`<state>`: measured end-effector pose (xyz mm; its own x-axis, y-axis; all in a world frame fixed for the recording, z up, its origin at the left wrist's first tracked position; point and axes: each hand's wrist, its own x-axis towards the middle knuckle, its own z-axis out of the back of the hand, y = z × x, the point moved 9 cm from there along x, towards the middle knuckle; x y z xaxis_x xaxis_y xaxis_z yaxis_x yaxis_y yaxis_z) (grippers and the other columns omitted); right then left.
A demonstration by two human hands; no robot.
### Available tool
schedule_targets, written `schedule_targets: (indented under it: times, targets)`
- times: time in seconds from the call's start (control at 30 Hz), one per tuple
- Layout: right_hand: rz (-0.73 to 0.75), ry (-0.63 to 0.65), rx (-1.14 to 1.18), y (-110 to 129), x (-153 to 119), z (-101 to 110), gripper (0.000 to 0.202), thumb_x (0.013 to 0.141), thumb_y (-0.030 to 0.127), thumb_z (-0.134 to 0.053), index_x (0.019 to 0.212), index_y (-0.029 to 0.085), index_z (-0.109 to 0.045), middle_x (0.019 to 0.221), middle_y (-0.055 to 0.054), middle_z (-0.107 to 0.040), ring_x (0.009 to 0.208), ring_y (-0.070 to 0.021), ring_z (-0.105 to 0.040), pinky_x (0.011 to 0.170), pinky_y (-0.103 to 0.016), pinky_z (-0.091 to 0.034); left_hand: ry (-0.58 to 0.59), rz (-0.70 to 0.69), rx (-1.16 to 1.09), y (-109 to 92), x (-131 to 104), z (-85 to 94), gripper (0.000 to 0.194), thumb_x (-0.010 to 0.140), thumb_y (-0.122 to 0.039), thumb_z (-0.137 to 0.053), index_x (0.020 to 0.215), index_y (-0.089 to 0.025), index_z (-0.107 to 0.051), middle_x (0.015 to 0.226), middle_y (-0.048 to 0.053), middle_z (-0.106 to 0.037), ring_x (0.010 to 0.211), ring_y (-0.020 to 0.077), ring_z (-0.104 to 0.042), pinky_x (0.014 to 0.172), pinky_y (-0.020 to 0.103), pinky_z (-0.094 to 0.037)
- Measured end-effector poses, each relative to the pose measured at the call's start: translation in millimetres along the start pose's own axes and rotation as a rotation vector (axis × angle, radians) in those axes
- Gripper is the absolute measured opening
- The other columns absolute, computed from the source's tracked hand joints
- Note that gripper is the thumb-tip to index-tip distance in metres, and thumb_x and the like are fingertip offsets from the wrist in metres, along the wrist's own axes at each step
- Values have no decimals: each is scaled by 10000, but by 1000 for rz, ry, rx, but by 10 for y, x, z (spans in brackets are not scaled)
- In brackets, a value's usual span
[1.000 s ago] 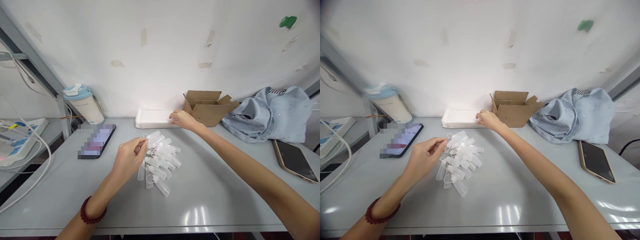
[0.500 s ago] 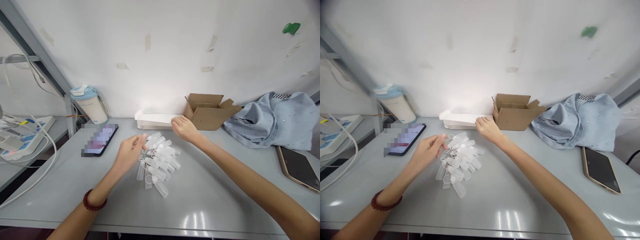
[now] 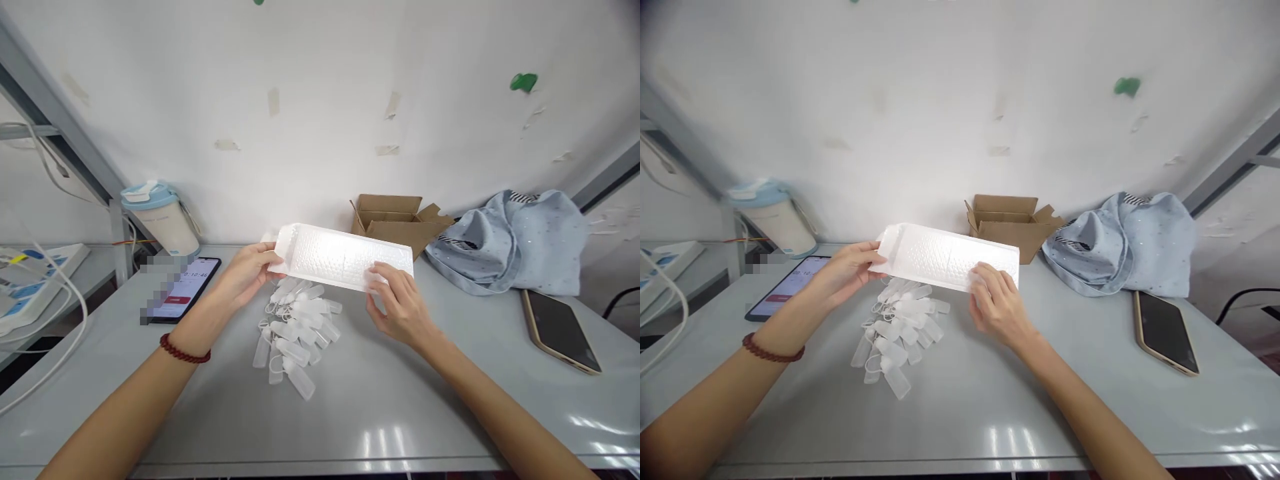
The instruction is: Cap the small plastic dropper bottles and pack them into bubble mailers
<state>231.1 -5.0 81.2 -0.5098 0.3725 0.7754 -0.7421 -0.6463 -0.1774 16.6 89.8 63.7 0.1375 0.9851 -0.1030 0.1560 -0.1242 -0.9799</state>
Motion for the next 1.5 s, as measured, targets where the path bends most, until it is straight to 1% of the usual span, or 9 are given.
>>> schedule_targets:
  times: [0.2, 0.3, 0.43, 0.73, 0.9, 1.1, 1.23, 1.37, 1.5]
  targets:
    - [-162, 312, 37, 2, -9, -174, 816, 681, 364, -590, 1367, 119, -221, 1449, -268, -245, 1349, -427, -194, 965, -644, -239, 249, 71, 116, 267, -285, -438, 451, 715, -165, -683, 1152, -171, -569, 955, 72, -711, 756, 172, -675, 637, 268, -540]
    - [-217, 420, 155, 62, -40, -233, 944, 638, 379, -590, 1413, 124, -115, 1430, -249, -276, 1329, -408, -236, 994, -644, -188, 295, 30, 152, 318, -445, -548, 437, 718, -254, -715, 1129, -186, -583, 1037, 78, -697, 875, 213, -675, 730, 317, -551]
    - [-214, 419, 264, 119, -44, -200, 933, 606, 333, -583, 1405, 158, -133, 1269, -194, -435, 1183, -372, -406, 988, -623, -202, 305, 16, 193, 344, -527, -586, 354, 749, -297, -683, 1081, -192, -619, 991, 59, -707, 870, 214, -669, 705, 301, -546]
    - [-141, 358, 272, 256, -32, -163, 899, 608, 312, -590, 1388, 145, -175, 1235, -188, -435, 1122, -348, -417, 921, -543, -314, 197, -67, 478, 283, -534, -553, 92, 719, -236, -596, 673, -161, -570, 608, -35, -531, 537, 108, -482, 457, 198, -358]
    - [-81, 335, 257, 365, -26, -153, 866, 623, 282, -568, 1387, 139, -187, 1240, -200, -425, 1098, -348, -433, 892, -545, -333, 74, -225, 828, 195, -637, -601, 316, 671, -187, -536, 507, -188, -266, 501, -60, -287, 491, 85, -269, 431, 213, -194]
    - [-29, 219, 220, 431, 15, -53, 747, 667, 191, -535, 1361, 147, -260, 1150, -182, -499, 1011, -325, -501, 825, -503, -388, -26, -217, 905, 201, -627, -521, 378, 713, -242, -520, 516, -199, -201, 489, -61, -259, 502, 94, -221, 439, 227, -182]
    - [-43, 151, 209, 375, 24, 10, 602, 720, 139, -532, 1296, 156, -358, 1040, -151, -570, 905, -284, -541, 737, -419, -424, -102, -356, 1023, 136, -622, -505, 424, 772, -286, -509, 522, -196, -178, 478, -60, -258, 492, 96, -201, 458, 248, -164]
    - [-99, 194, 215, 199, -7, -11, 579, 735, 163, -569, 1282, 168, -379, 1053, -146, -559, 912, -279, -525, 728, -399, -417, -84, -391, 978, 81, -577, -466, 350, 785, -360, -562, 522, -180, -418, 502, -49, -423, 492, 99, -318, 479, 240, -247]
    - [-191, 309, 253, -27, -73, -111, 686, 719, 204, -588, 1351, 198, -320, 1142, -146, -485, 987, -294, -478, 803, -431, -409, -146, -317, 837, -24, -430, -149, 294, 808, -453, -543, 750, -185, -649, 706, -3, -657, 571, 130, -500, 534, 239, -369]
